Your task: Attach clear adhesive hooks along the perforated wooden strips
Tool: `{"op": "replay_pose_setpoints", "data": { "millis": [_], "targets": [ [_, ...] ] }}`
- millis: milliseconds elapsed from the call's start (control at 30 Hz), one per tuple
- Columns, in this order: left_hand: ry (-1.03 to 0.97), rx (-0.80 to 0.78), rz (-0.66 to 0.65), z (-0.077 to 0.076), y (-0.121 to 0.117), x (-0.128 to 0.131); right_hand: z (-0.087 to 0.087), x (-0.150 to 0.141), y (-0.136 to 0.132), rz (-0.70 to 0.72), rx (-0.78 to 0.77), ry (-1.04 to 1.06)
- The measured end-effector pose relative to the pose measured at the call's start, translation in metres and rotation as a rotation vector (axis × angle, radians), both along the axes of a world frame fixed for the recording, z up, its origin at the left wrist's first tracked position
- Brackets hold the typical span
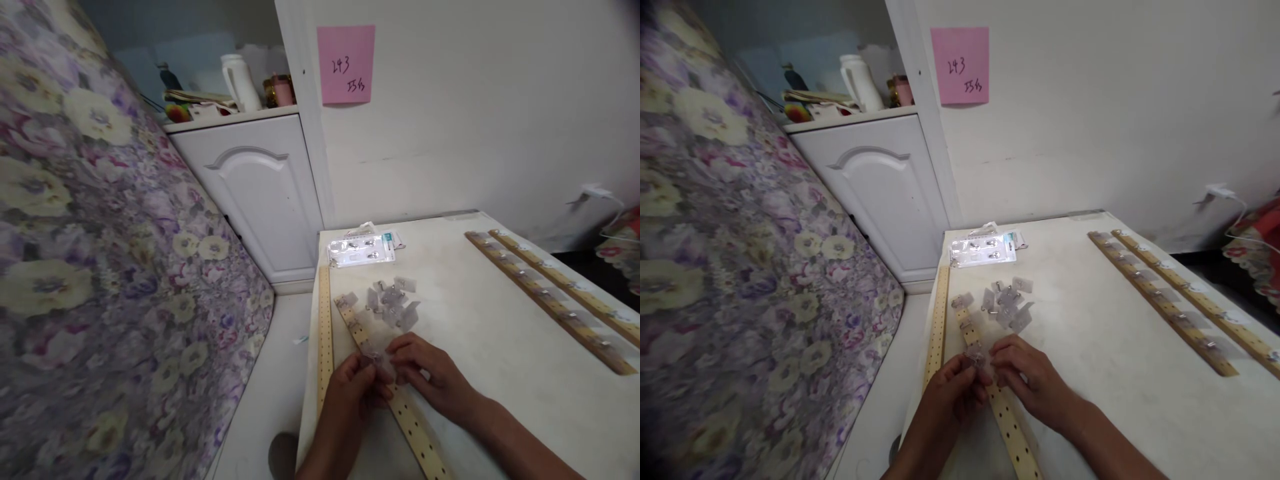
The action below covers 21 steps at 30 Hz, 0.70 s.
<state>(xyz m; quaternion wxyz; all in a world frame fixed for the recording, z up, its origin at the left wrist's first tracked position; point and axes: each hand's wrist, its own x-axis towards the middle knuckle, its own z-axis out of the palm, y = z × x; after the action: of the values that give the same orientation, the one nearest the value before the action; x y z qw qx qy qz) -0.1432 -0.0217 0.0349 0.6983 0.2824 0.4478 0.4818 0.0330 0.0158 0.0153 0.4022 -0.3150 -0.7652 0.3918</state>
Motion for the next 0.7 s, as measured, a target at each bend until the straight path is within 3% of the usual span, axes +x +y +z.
{"op": "replay_pose_setpoints", "data": {
  "millis": [167, 267, 500, 700],
  "targets": [
    [0.054, -0.014, 0.025, 0.005, -0.002, 0.006, 0.003, -0.01, -0.012, 0.001, -0.467, 0.2],
    [0.064, -0.037, 0.014, -0.001, -0.004, 0.011, 0.005, -0.016, -0.016, -0.037, -0.641, 0.266],
    [0.289, -0.003, -0.145, -0.017, -0.013, 0.006, -0.012, -0.009, -0.012, -0.003, -0.746, 0.318],
    [0.884, 0.211, -0.177, -0.006, -0.024, -0.014, -0.027, -0.003, -0.01, 0.077, -0.805, 0.219]
  ]
}}
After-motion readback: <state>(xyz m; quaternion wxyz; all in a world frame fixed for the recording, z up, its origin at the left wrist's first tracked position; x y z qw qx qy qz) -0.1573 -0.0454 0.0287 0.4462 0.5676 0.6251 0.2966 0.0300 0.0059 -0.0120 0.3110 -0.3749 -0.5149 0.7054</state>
